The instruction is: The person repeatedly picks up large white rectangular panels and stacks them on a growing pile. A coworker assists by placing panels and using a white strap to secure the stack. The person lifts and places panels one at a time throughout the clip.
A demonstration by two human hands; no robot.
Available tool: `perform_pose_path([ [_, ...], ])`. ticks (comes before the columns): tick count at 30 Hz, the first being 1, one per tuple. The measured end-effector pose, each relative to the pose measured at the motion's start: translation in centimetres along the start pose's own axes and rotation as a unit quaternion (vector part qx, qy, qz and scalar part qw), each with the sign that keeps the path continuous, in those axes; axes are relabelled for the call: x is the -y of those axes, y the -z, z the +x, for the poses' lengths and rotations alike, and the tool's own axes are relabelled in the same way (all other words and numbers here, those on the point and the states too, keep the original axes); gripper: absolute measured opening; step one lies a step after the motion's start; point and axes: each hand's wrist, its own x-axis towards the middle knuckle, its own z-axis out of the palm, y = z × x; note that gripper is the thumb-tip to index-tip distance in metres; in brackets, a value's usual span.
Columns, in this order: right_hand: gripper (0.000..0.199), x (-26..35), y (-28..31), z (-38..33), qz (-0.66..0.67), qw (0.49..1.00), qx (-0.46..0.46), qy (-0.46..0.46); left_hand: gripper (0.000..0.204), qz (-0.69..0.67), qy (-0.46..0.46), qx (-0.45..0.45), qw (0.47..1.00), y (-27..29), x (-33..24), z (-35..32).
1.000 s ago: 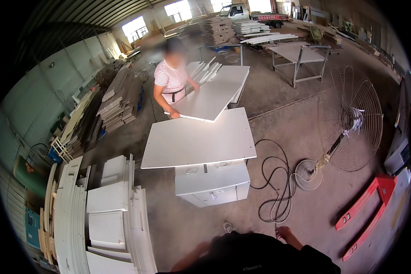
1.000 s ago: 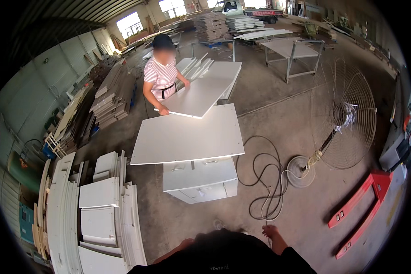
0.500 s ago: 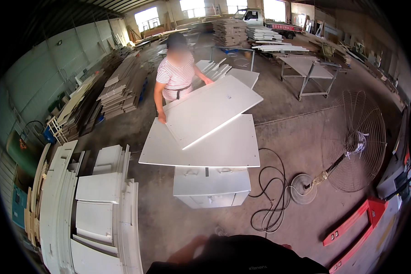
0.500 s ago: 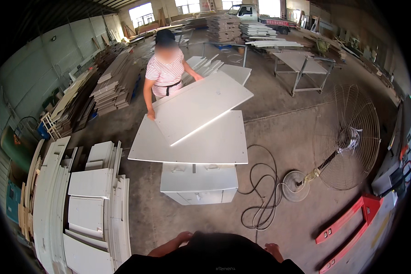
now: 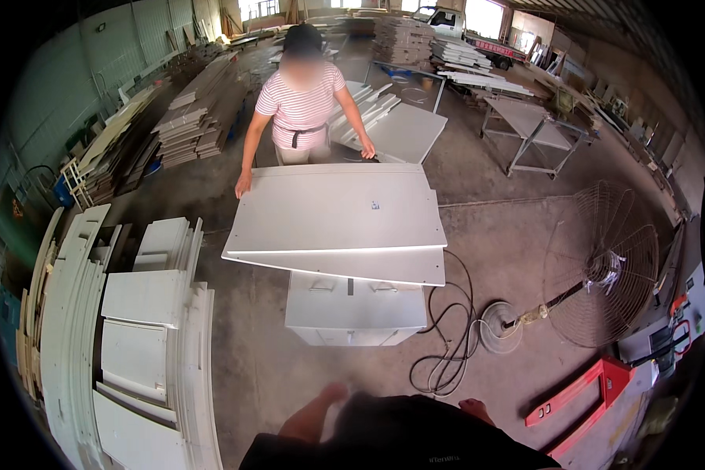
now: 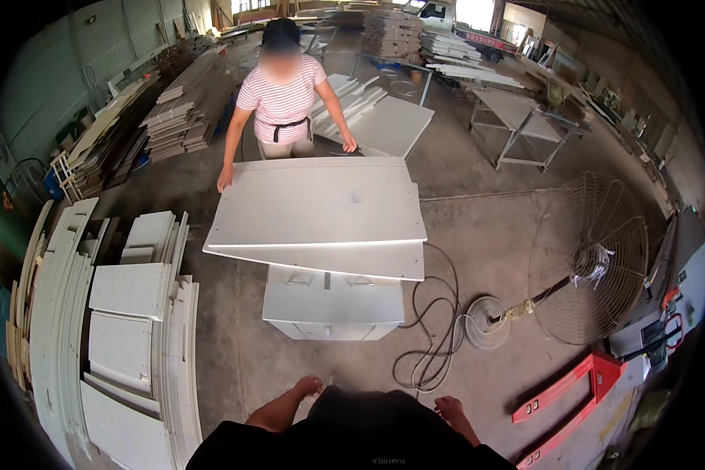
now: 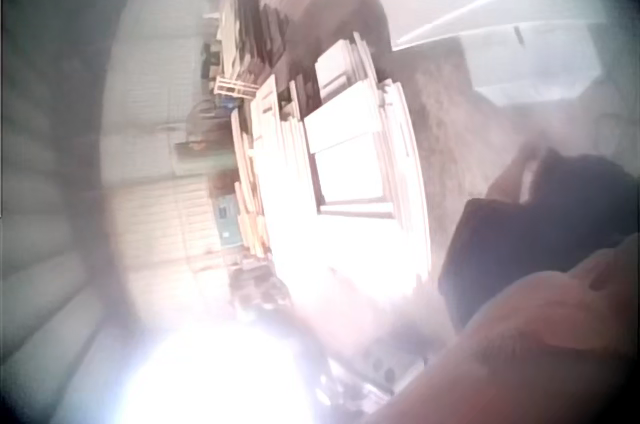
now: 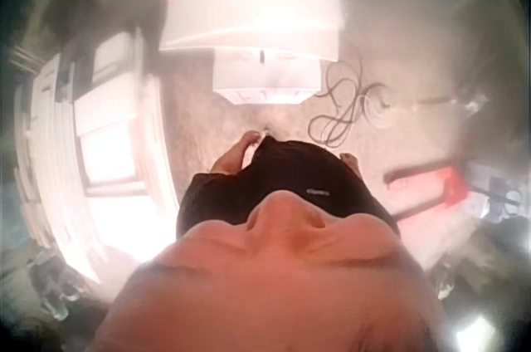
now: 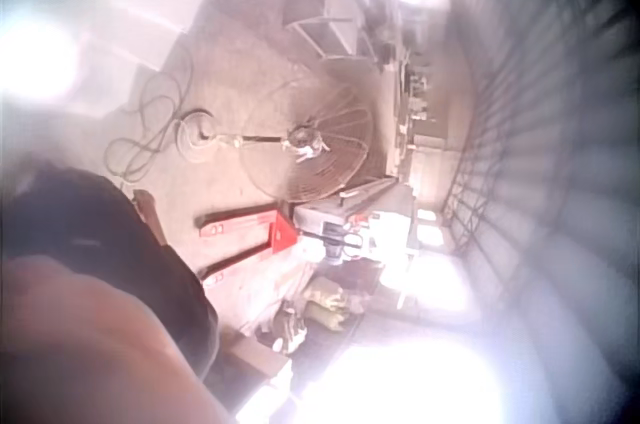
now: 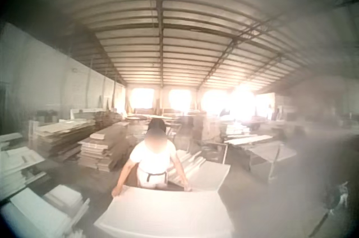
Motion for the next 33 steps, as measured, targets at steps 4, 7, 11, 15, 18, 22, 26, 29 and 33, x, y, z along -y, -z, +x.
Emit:
perform_pose_path([
  [4, 0.027, -6.7, -2.2, 6.0, -0.468, 0.853, 0.045, 0.228, 0.024, -0.330, 0.250, -0.019, 0.910, -1.2, 1.0, -1.7],
  [7, 0.027, -13.8, -3.8, 9.2, -0.314, 0.906, -0.019, 0.284, 0.025, -0.317, 0.214, -0.019, 0.924, -1.5, 2.6, -2.9],
  [11, 0.036, -12.5, -2.8, 11.1, -0.185, 0.972, 0.019, 0.144, 0.020, -0.294, 0.243, 0.028, 0.924, -3.5, 3.9, -7.1],
  [15, 0.037, -8.3, 0.6, 12.2, -0.160, 0.974, 0.024, 0.157, 0.016, -0.497, 0.434, -0.041, 0.750, -1.5, 0.6, -8.0],
  [18, 0.035, -7.5, 2.2, 16.3, -0.157, 0.970, 0.081, 0.167, 0.010, -0.531, 0.485, -0.048, 0.693, 0.8, -1.8, -7.1],
  [22, 0.032, -3.9, 4.0, 22.7, -0.051, 0.984, 0.133, 0.110, 0.013, -0.640, 0.513, -0.104, 0.562, -0.3, -4.6, -6.5],
  [26, 0.032, 0.7, 6.9, 29.4, 0.035, 0.985, 0.155, 0.059, 0.025, -0.440, 0.347, -0.207, 0.802, 0.7, -10.2, -2.5],
  [29, 0.029, 6.4, 10.3, 32.1, 0.114, 0.976, 0.171, 0.070, 0.033, -0.298, 0.323, -0.115, 0.891, 8.9, -17.7, 3.9],
  [33, 0.026, 10.4, 12.8, 38.9, 0.170, 0.960, 0.195, 0.109, 0.028, -0.304, 0.430, -0.031, 0.850, 12.6, -22.6, 11.3],
])
